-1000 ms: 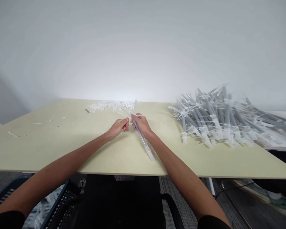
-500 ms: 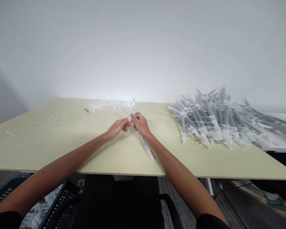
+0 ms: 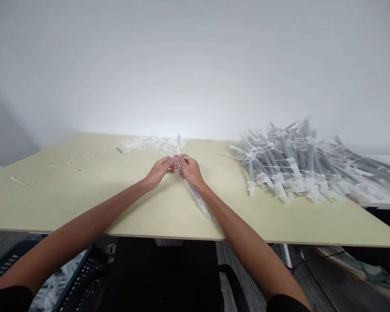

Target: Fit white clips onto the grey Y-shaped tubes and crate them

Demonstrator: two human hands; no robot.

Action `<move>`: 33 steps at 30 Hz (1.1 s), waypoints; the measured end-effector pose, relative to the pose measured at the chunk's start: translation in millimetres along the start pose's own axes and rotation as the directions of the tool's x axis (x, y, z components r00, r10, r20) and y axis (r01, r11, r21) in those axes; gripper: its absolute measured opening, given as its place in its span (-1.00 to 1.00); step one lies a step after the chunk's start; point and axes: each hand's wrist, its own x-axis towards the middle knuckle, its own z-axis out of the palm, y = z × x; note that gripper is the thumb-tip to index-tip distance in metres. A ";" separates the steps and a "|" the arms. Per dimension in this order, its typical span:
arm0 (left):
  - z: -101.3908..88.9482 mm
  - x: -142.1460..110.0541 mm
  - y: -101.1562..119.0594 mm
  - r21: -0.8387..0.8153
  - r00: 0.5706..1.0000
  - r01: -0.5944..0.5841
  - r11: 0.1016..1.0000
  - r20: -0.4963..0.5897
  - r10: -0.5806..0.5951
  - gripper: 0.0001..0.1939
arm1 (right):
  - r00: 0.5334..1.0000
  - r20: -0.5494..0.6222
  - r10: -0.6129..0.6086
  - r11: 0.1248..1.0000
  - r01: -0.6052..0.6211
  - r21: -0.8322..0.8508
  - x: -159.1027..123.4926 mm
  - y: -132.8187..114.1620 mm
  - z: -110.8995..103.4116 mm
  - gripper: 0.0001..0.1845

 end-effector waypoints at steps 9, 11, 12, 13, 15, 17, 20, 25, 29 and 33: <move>1.4 -1.0 0.4 0.027 0.995 -0.097 0.995 0.030 0.096 -0.67 | 0.999 0.034 0.010 0.999 -0.011 0.035 -0.7 0.1 -2.1 -0.52; 2.0 -0.9 0.0 0.042 0.994 -0.112 0.993 0.022 0.112 -0.67 | 0.997 0.058 0.044 0.992 -0.051 0.119 -0.6 -1.1 -1.8 -0.55; 2.2 -1.0 -0.3 0.041 0.993 -0.116 0.992 0.019 0.115 -0.68 | 0.996 0.070 0.060 0.984 -0.070 0.164 -0.6 -2.1 -1.5 -0.57; 2.4 -1.2 -0.9 0.032 0.994 -0.112 0.993 0.020 0.112 -0.67 | 0.994 0.083 0.075 0.974 -0.091 0.208 -0.7 -3.4 -1.2 -0.59; 2.1 -1.7 -2.7 0.001 0.997 -0.076 0.997 0.026 0.076 -0.65 | 0.987 0.113 0.117 0.948 -0.145 0.282 -0.9 -6.1 -1.2 -0.61; 0.9 -2.4 -5.3 -0.011 0.999 -0.005 1.000 0.053 0.006 -0.60 | 0.977 0.130 0.168 0.921 -0.203 0.332 -0.9 -8.2 -2.6 -0.62; -1.6 -3.4 -9.1 0.048 0.988 0.061 0.997 0.142 -0.068 -0.50 | 0.965 0.152 0.215 0.890 -0.258 0.377 -0.1 -8.3 -6.9 -0.66; -2.7 -5.6 -9.3 0.187 0.995 0.006 0.982 0.099 -0.024 -0.49 | 0.976 0.149 0.161 0.918 -0.203 0.342 3.4 -1.5 -10.1 -0.67; -0.8 -7.6 -6.0 0.187 0.994 0.045 0.981 0.085 -0.062 -0.52 | 0.995 0.068 0.071 0.977 -0.083 0.198 6.5 5.4 -7.7 -0.64; 2.9 -10.6 -0.8 0.115 0.991 0.069 0.991 0.109 -0.082 -0.53 | 0.999 0.029 0.014 1.000 -0.015 0.008 5.6 5.6 -7.6 -0.62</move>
